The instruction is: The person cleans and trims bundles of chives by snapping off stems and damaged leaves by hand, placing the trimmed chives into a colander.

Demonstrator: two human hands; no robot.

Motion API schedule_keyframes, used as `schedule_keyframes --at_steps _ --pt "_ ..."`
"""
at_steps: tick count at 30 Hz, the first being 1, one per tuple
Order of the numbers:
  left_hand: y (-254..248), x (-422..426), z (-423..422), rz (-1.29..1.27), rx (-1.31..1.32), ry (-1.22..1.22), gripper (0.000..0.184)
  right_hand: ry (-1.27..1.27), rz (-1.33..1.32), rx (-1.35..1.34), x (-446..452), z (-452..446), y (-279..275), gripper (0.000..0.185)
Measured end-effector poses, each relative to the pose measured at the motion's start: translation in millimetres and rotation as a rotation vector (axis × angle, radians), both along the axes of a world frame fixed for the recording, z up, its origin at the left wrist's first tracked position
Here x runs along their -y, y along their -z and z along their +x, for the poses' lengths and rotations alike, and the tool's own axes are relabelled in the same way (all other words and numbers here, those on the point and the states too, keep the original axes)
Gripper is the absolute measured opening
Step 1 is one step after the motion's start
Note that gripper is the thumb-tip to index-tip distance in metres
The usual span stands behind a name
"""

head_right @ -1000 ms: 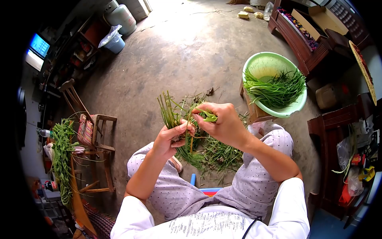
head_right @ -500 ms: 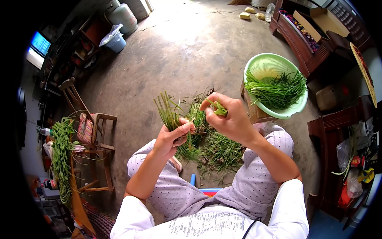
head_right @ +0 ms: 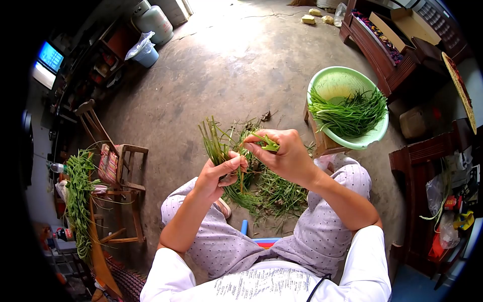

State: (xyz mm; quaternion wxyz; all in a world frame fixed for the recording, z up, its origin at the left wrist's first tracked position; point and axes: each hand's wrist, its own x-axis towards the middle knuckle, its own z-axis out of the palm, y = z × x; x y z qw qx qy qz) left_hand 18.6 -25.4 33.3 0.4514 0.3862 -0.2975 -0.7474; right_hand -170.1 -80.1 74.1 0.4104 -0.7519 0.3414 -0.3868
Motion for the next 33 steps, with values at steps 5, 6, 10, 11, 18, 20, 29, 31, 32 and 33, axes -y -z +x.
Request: schedule_keyframes --at_steps 5,6,10,11,18,20,29,31,32,33 --pt "0.5 0.5 1.4 0.005 -0.027 0.01 0.012 0.048 0.084 -0.053 3.6 -6.4 -6.3 0.012" --pt "0.3 0.6 1.3 0.004 -0.022 0.008 0.012 0.089 0.106 -0.012 5.8 -7.8 -6.7 0.012" --pt "-0.9 0.3 1.2 0.001 -0.019 0.003 0.012 0.121 0.074 -0.015 7.8 -11.0 -4.3 0.012" --pt "-0.8 0.3 1.2 0.001 -0.018 0.003 0.012 0.121 0.073 -0.015 8.2 -11.5 -2.0 0.012" --pt "-0.1 -0.4 0.4 -0.005 -0.013 -0.008 0.013 0.078 0.088 -0.015 3.5 -10.0 -10.3 0.013" --pt "-0.2 -0.4 0.1 0.0 -0.012 -0.006 0.012 0.044 0.179 -0.003 3.8 -7.6 -6.8 0.014" --pt "1.0 0.4 -8.5 -0.068 0.115 0.015 0.019 -0.127 0.328 0.293 2.3 2.9 20.6 0.012" --pt "2.9 1.1 -11.3 -0.067 0.197 -0.029 0.023 -0.055 0.383 0.333 9.5 1.3 24.1 0.008" --pt "3.0 1.2 -11.5 -0.068 0.196 -0.029 0.023 -0.054 0.382 0.332 8.5 1.6 22.4 0.008" --pt "3.2 1.0 -11.5 -0.055 0.222 0.014 0.024 -0.055 0.375 0.238 5.8 4.9 14.6 0.01"
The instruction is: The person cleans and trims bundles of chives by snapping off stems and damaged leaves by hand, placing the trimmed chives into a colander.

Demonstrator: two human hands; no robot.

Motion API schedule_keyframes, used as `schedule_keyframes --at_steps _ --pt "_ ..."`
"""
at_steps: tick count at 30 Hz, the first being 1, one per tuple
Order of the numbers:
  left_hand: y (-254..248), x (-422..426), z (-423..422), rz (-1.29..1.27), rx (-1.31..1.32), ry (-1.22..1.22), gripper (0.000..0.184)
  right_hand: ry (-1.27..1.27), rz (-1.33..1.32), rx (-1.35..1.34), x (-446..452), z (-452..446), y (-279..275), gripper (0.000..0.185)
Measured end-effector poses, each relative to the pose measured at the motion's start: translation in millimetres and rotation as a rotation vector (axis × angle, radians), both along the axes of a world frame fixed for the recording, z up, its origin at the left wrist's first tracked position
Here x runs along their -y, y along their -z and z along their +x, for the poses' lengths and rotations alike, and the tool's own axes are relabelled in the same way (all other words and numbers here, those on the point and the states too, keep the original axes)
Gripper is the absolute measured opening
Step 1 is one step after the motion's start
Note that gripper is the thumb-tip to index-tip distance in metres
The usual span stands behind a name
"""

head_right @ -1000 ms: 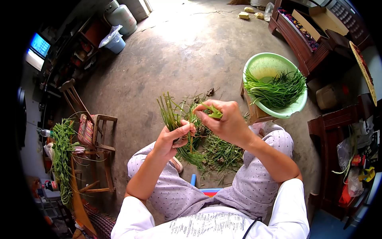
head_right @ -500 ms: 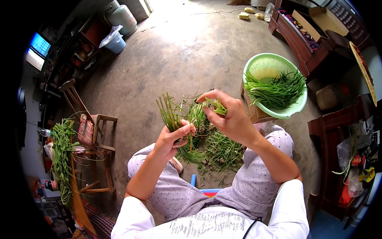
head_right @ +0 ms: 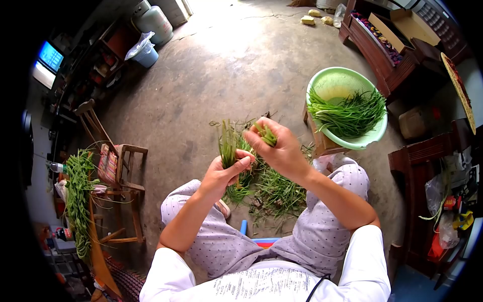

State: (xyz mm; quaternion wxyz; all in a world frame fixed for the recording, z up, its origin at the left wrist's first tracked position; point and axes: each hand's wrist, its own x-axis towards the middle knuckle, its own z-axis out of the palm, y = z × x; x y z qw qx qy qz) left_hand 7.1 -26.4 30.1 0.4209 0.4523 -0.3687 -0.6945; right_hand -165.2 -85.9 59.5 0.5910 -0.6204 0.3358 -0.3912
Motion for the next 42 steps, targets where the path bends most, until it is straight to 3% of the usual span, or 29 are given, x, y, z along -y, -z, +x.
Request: schedule_keyframes --at_steps 3,5,11,14,19,21,26,31,33,38,42 --pt "-1.4 -2.7 -3.4 -0.071 0.048 0.056 0.025 -0.004 0.006 -0.108 -5.9 7.4 -8.8 0.017" --pt "0.0 -2.1 -1.9 -0.073 -0.031 0.057 0.027 0.028 -0.004 0.029 -2.8 10.1 3.6 0.017" --pt "11.1 6.2 1.9 0.046 -0.184 -0.247 0.028 0.091 0.037 0.023 3.9 1.5 4.9 0.015" --pt "28.8 17.7 19.3 -0.065 -0.074 -0.383 0.026 -0.028 0.335 0.331 13.1 -11.4 5.8 0.016" --pt "18.2 22.8 40.7 -0.051 0.011 -0.576 0.022 0.02 0.351 0.373 22.7 -28.4 -0.1 0.016" --pt "24.8 27.6 50.2 -0.086 0.031 -0.688 0.022 -0.077 0.335 0.577 26.6 -35.0 -0.1 0.018" --pt "35.2 40.3 86.6 -0.125 -0.148 -0.873 0.025 -0.018 0.3 0.673 34.3 -47.7 -1.5 0.02" --pt "5.1 30.1 65.0 -0.161 0.047 -0.725 0.02 0.018 0.326 0.442 25.2 -38.7 -2.4 0.017" --pt "8.0 21.2 47.4 -0.172 0.175 -0.41 0.018 0.047 0.363 0.298 19.6 -28.1 2.1 0.019" --pt "1.1 9.1 5.4 -0.053 0.024 -0.13 0.013 0.029 0.368 0.21 8.3 -10.1 10.9 0.014" --pt "-0.2 8.1 -2.6 -0.048 0.041 -0.166 0.013 0.041 0.306 0.162 6.6 -2.5 14.7 0.016"
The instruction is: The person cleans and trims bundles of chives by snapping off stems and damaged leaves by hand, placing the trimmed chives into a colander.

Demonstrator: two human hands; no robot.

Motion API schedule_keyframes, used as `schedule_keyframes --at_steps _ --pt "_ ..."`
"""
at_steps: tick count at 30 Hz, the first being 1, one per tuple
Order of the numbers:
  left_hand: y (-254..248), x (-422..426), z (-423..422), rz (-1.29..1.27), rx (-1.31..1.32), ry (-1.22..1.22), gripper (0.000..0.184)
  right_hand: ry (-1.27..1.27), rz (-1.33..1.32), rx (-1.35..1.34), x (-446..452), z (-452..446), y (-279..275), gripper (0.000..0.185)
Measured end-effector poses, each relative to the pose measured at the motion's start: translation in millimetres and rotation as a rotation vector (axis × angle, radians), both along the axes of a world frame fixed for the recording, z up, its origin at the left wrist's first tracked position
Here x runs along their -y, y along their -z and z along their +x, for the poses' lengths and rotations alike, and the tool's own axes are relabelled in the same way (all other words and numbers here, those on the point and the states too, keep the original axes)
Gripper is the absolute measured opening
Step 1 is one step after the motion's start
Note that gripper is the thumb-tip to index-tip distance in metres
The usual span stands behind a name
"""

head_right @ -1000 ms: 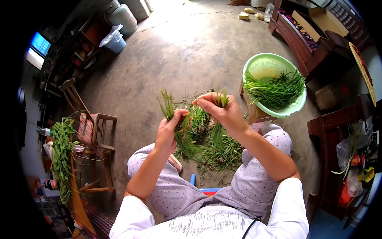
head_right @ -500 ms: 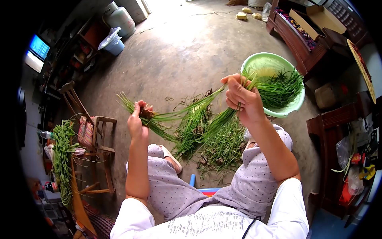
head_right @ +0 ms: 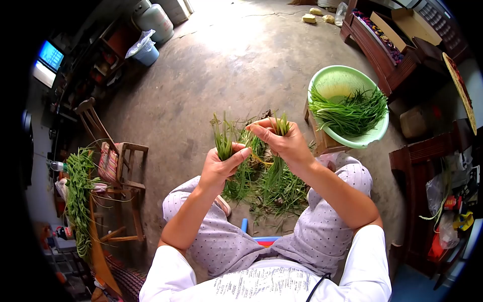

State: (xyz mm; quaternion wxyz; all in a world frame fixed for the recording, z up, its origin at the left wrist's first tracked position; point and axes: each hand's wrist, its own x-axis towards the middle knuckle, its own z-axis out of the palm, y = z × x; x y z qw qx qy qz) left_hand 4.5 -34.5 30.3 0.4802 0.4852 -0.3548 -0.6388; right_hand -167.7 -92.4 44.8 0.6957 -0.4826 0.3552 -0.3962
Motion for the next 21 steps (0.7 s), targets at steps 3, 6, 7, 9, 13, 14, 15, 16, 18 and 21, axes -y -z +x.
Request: schedule_keyframes --at_steps 3,6,7,9,13,14,15,16,18,21 --pt "0.6 -0.6 2.4 -0.023 -0.013 -0.04 0.012 0.014 -0.14 -0.157 -2.8 2.7 -5.0 0.014" --pt "-0.8 -1.4 4.0 -0.031 0.031 -0.047 0.012 -0.063 -0.3 -0.289 -4.3 1.7 1.7 0.012" --pt "-1.7 -2.1 4.0 -0.03 0.031 -0.046 0.012 -0.062 -0.299 -0.288 -4.2 1.2 2.1 0.012" --pt "-3.5 -3.3 4.4 -0.03 0.029 -0.024 0.012 -0.054 -0.432 -0.297 -3.5 0.1 2.4 0.012" --pt "-2.4 -5.0 10.4 0.028 0.006 -0.005 0.012 0.005 -0.357 -0.312 -2.9 -3.7 -2.6 0.012" --pt "-1.5 -5.3 11.7 0.052 -0.013 0.005 0.012 0.064 -0.367 -0.285 1.4 -7.3 -1.1 0.011" --pt "-1.0 -5.5 12.8 0.075 -0.032 0.015 0.012 0.124 -0.378 -0.258 5.7 -10.7 0.2 0.01" --pt "-1.6 -5.9 13.7 0.075 -0.032 0.015 0.012 0.2 -0.384 -0.24 9.3 -12.8 0.0 0.011" --pt "-4.3 -7.0 15.0 0.135 -0.102 0.045 0.012 0.211 -0.371 -0.237 12.1 -19.3 -11.9 0.012" --pt "-7.1 -7.7 15.9 0.167 -0.156 0.086 0.013 0.096 -0.499 -0.331 18.4 -26.1 -10.8 0.018"
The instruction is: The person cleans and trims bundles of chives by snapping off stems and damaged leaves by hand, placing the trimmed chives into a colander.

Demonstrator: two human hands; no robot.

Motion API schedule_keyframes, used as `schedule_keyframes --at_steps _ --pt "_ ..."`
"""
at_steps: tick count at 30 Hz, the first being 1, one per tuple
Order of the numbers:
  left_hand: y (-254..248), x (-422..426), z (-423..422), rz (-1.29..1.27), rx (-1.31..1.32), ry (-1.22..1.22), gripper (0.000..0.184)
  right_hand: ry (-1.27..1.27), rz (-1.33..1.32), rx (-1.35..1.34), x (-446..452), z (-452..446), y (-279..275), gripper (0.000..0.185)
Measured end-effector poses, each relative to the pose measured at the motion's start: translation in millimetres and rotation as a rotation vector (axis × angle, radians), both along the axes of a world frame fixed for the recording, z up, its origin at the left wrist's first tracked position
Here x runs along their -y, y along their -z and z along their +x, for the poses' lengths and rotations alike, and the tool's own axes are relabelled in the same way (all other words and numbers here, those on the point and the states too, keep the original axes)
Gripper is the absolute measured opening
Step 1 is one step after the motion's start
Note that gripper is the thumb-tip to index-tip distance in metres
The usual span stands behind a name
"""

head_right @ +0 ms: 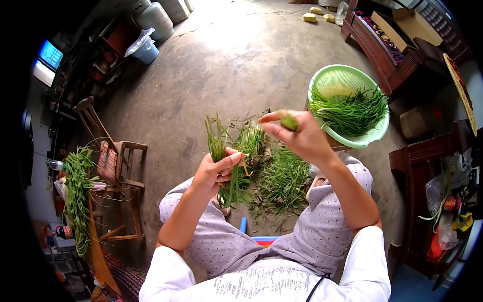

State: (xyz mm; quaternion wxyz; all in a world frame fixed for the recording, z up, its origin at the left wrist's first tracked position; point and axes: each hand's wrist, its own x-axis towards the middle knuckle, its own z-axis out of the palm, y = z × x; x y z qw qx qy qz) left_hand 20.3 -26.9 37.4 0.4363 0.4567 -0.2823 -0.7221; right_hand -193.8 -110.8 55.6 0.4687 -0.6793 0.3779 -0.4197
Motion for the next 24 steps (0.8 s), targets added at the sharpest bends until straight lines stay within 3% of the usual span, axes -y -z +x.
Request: schedule_keyframes --at_steps 2,4,7,10,17,22,24 --pt "1.2 0.2 0.8 0.003 -0.027 0.02 0.014 -0.184 0.058 -0.175 -10.6 3.2 -16.5 0.028" --pt "5.2 0.1 2.0 0.008 -0.056 0.042 0.015 -0.2 0.061 -0.148 -15.3 10.3 -20.1 0.037" --pt "6.4 1.2 1.4 0.016 -0.12 0.118 0.018 -0.356 0.365 0.073 -14.7 16.9 -1.5 0.021" --pt "0.3 1.0 -4.2 0.008 -0.066 0.082 0.017 -0.312 0.425 0.125 -17.8 19.7 0.3 0.015" --pt "0.3 -1.8 -5.8 -0.196 0.122 0.037 0.016 -0.237 0.42 0.072 -20.6 22.6 5.4 0.015" --pt "3.6 -1.7 -6.9 -0.342 0.241 -0.008 0.013 -0.203 0.031 -0.216 -21.6 20.1 4.4 0.015" --pt "1.1 -1.8 -5.4 -0.334 0.29 0.019 0.012 -0.195 0.032 -0.223 -22.8 19.1 1.6 0.015"
